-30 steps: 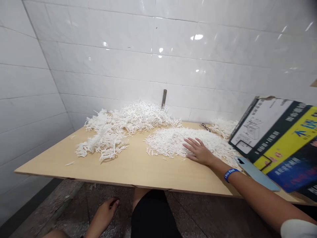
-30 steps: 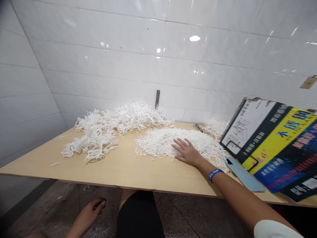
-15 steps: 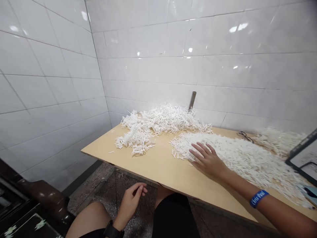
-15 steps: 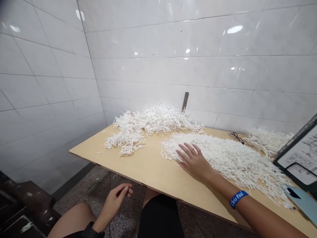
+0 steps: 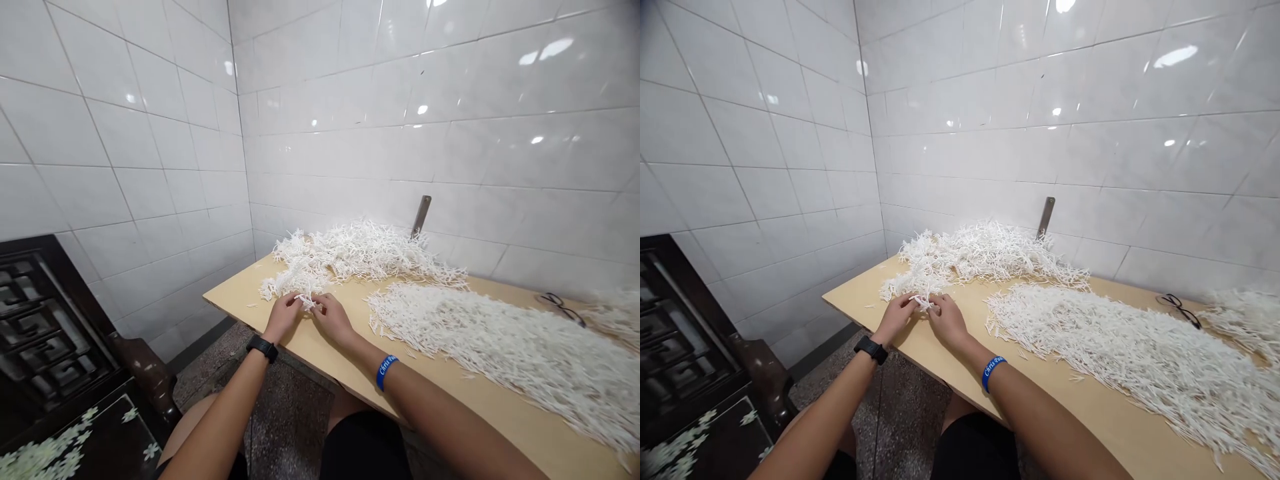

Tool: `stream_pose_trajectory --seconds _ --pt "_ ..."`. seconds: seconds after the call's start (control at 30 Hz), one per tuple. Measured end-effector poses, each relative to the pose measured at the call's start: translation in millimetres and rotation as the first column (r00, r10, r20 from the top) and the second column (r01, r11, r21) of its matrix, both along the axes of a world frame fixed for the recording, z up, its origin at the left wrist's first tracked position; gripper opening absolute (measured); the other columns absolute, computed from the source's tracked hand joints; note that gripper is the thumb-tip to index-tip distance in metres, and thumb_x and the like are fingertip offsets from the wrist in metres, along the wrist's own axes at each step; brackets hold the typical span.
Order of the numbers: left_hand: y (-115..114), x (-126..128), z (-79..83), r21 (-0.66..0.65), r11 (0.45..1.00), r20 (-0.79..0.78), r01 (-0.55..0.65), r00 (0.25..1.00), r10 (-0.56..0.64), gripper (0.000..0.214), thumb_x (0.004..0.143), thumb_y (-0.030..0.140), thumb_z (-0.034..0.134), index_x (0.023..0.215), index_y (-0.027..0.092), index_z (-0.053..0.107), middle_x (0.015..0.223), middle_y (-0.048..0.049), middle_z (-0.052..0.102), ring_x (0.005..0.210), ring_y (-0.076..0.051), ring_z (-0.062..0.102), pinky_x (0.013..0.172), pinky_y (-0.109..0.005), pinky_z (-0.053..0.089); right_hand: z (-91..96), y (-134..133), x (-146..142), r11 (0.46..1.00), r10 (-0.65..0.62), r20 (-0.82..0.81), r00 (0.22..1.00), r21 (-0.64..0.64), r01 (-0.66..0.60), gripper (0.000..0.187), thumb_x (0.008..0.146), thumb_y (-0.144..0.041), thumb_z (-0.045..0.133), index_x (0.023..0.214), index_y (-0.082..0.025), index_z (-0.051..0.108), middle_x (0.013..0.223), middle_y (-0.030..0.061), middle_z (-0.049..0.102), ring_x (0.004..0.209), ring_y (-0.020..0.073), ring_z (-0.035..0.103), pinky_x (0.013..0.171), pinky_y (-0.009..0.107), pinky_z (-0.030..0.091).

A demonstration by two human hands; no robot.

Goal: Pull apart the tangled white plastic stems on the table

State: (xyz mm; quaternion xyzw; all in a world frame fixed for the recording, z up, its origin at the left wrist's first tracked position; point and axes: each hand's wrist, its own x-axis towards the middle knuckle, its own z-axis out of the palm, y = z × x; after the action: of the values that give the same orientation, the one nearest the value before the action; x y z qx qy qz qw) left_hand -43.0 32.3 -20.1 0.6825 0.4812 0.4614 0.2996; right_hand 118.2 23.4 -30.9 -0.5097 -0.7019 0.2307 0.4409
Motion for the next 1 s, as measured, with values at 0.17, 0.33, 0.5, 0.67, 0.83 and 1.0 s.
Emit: stream_pose_trajectory --seconds 0.17,0.33,0.5,0.67,0.83,1.0 --pt "-1 1 -4.9 -0.011 1.0 0.032 0.019 0.999 -0.019 0.034 0.086 0.04 0.046 0.091 0.015 0.069 0.094 -0.0088 0.071 0.089 -0.022 0.064 0.08 -0.033 0.05 -3.6 9 7 0.999 0.017 -0.212 0.977 -0.039 -0.026 0.024 0.079 -0.038 0.057 0.07 -0.018 0.066 0.07 0.0032 0.062 0.07 0.0187 0.057 0.068 0.03 0.043" --pt "-10 8 -7.6 0.029 0.999 -0.148 0.034 0.989 -0.029 0.037 0.075 0.041 0.065 0.104 0.019 0.069 0.111 -0.0104 0.068 0.102 -0.027 0.061 0.083 -0.034 0.049 -1.2 8 14 0.996 -0.02 -0.41 0.912 -0.09 -0.019 0.033 0.077 -0.048 0.055 0.071 -0.017 0.062 0.057 -0.0006 0.054 0.055 0.0145 0.049 0.055 0.027 0.039" --pt "-14 9 -6.9 -0.056 0.997 -0.094 0.048 0.994 -0.053 0.034 0.08 0.047 0.059 0.092 0.017 0.071 0.094 -0.0071 0.072 0.084 -0.022 0.064 0.077 -0.031 0.049 -0.4 8 15 0.99 -0.059 -0.502 0.863 -0.137 -0.012 0.038 0.076 -0.055 0.055 0.073 -0.017 0.061 0.052 -0.002 0.05 0.049 0.013 0.046 0.048 0.026 0.038" --pt "-9 2 -7.5 -0.06 0.998 0.092 -0.01 0.996 0.015 0.035 0.076 0.047 0.062 0.089 0.014 0.07 0.098 -0.0102 0.071 0.088 -0.022 0.063 0.079 -0.031 0.049 -0.1 7 13 0.986 -0.045 -0.515 0.856 -0.162 -0.046 0.036 0.074 -0.052 0.059 0.072 -0.016 0.062 0.053 -0.0014 0.052 0.05 0.0124 0.047 0.049 0.025 0.038" --pt "-7 -2 -7.8 -0.041 0.999 0.163 0.002 0.987 0.004 0.032 0.077 0.045 0.062 0.085 0.014 0.068 0.104 -0.0104 0.068 0.095 -0.022 0.061 0.083 -0.031 0.047 0.7 6 13 0.983 -0.021 -0.497 0.867 -0.17 -0.073 0.037 0.075 -0.053 0.058 0.065 -0.018 0.057 0.058 0.0003 0.053 0.052 0.012 0.046 0.049 0.025 0.038" --pt "-8 -4 -7.3 -0.071 0.996 0.167 0.052 0.985 -0.039 0.029 0.078 0.041 0.061 0.087 0.014 0.066 0.098 -0.0083 0.068 0.089 -0.019 0.061 0.082 -0.03 0.047 -2.1 8 15 0.979 0.038 -0.437 0.898 -0.166 -0.122 0.038 0.079 -0.052 0.054 0.064 -0.017 0.056 0.058 0.0002 0.053 0.052 0.0121 0.046 0.051 0.025 0.038"
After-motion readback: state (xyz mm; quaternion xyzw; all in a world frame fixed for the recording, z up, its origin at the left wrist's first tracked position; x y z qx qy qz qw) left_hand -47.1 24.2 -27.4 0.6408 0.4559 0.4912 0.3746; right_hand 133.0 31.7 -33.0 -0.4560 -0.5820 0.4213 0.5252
